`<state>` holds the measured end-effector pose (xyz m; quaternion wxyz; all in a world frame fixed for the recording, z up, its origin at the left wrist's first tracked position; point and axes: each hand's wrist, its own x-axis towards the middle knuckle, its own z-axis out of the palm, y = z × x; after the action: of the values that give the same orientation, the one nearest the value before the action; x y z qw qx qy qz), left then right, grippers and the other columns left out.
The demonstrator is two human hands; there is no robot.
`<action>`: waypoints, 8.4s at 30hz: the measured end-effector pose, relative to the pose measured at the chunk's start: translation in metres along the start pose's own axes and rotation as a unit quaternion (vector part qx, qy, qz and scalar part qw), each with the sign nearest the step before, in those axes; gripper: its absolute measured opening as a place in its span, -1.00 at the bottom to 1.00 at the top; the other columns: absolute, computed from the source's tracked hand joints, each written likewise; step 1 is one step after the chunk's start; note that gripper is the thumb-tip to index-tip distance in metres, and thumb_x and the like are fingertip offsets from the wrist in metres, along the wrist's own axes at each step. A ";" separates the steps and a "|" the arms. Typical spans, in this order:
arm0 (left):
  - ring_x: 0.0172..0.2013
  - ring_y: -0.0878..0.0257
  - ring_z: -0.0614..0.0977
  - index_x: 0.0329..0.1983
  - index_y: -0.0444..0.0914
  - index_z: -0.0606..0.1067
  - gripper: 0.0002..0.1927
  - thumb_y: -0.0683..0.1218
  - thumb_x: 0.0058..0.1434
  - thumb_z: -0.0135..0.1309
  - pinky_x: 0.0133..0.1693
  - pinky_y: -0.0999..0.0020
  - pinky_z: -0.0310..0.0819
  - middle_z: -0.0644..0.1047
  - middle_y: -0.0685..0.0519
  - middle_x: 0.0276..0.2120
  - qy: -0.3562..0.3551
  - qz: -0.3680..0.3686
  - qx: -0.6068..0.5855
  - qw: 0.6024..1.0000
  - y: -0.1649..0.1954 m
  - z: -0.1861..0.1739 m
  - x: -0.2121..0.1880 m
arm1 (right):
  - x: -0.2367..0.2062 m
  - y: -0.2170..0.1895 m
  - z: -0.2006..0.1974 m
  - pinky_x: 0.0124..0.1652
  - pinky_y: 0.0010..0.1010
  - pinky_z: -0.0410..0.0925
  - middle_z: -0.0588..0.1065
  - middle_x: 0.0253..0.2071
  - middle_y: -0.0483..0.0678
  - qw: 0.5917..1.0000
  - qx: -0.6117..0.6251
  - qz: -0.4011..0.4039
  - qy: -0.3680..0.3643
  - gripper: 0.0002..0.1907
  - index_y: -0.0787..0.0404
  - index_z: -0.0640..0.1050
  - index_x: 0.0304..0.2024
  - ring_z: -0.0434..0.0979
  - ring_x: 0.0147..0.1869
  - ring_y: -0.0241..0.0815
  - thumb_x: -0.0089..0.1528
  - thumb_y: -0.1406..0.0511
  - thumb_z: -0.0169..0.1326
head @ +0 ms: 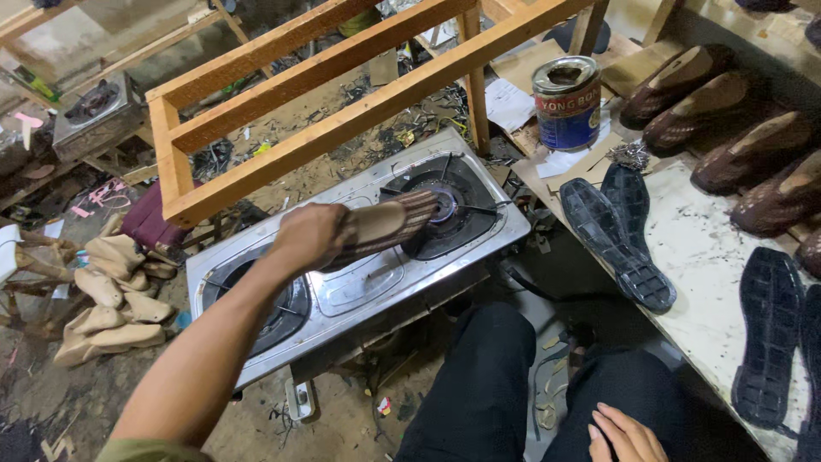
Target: The person heats a rubber sole on a gas stove, presses it onto a slipper upper, and uses a hammer to secure the bond. The person repeats this process for a second slipper, placing each finished unit on a nearby shelf.
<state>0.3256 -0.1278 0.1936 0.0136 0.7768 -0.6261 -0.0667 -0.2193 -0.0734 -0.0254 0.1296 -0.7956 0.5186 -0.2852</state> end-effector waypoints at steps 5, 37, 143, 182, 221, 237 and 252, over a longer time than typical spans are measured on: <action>-0.24 -0.21 0.61 -0.27 -0.28 0.52 -0.68 0.09 0.22 0.11 -0.19 -0.09 0.48 0.59 -0.21 -0.33 0.093 0.106 -0.063 0.988 0.054 0.022 0.067 | -0.002 -0.009 -0.008 0.14 -0.24 0.44 0.62 -0.07 -0.02 1.000 0.021 -0.007 0.013 -0.74 0.21 0.69 -0.23 0.63 0.03 -0.10 0.02 0.30 0.22; -0.26 -0.13 0.65 -0.23 -0.23 0.56 -0.81 -0.06 0.19 0.03 -0.19 -0.05 0.51 0.61 -0.17 -0.34 0.034 0.064 0.019 0.997 0.013 -0.011 -0.009 | -0.004 -0.029 -0.022 0.08 -0.27 0.44 0.61 -0.06 0.02 0.999 0.031 -0.021 0.024 -0.76 0.27 0.67 -0.23 0.62 0.02 -0.04 0.03 0.37 0.24; -0.17 0.01 0.66 -0.05 -0.30 0.56 -0.82 -0.18 0.33 0.07 -0.06 0.21 0.58 0.60 -0.07 -0.24 0.123 0.226 -0.561 0.787 0.196 0.188 -0.074 | 0.399 -0.246 0.084 -0.18 -0.17 0.49 0.61 -0.05 0.11 0.936 0.026 -0.326 -0.130 -0.75 0.17 0.66 -0.39 0.67 -0.07 0.04 0.16 0.13 0.29; 0.26 0.09 0.44 0.51 -0.30 0.11 0.01 0.11 0.09 0.30 0.28 0.21 0.32 0.39 -0.12 0.28 -0.173 0.150 -0.769 0.597 0.301 0.147 -0.181 | -0.077 0.000 -0.143 -0.09 0.06 0.14 0.48 -0.06 0.34 0.762 0.512 0.390 0.070 -0.73 0.42 0.40 0.11 0.43 0.00 -0.07 0.37 0.49 0.09; 0.03 0.02 0.61 0.49 -0.32 0.07 -0.28 0.17 0.43 -0.10 0.16 0.15 0.46 0.57 -0.24 -0.03 -0.250 0.151 -0.820 0.492 0.314 0.174 -0.234 | -0.062 -0.064 -0.139 0.28 -0.24 0.26 0.41 0.33 0.08 0.827 0.516 0.149 -0.169 -0.56 0.41 0.59 0.12 0.38 0.42 -0.02 0.30 0.25 0.01; 0.19 0.21 0.50 0.47 -0.40 0.21 -0.40 0.07 0.51 -0.21 0.27 0.32 0.31 0.48 -0.09 0.19 -0.185 0.198 -0.760 0.591 0.308 0.171 -0.240 | -0.045 -0.134 -0.150 0.00 -0.24 0.46 0.53 0.08 0.19 0.983 0.166 -0.056 -0.052 -0.66 0.43 0.50 0.06 0.59 0.11 0.15 0.25 0.37 0.06; -0.06 0.11 0.68 0.21 -0.40 0.35 -0.56 -0.07 0.36 0.09 0.04 0.20 0.58 0.64 -0.20 -0.11 -0.205 0.109 -0.788 0.570 0.306 0.175 -0.231 | -0.079 -0.079 -0.124 0.13 -0.29 0.38 0.56 0.11 0.09 0.935 0.315 0.161 -0.033 -0.61 0.34 0.53 0.17 0.59 0.17 -0.01 0.38 0.26 -0.05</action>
<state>-0.0403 0.0419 0.0724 0.4986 0.3500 -0.3922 -0.6893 -0.2567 0.0427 0.0886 0.4352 -0.6286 0.5188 -0.3825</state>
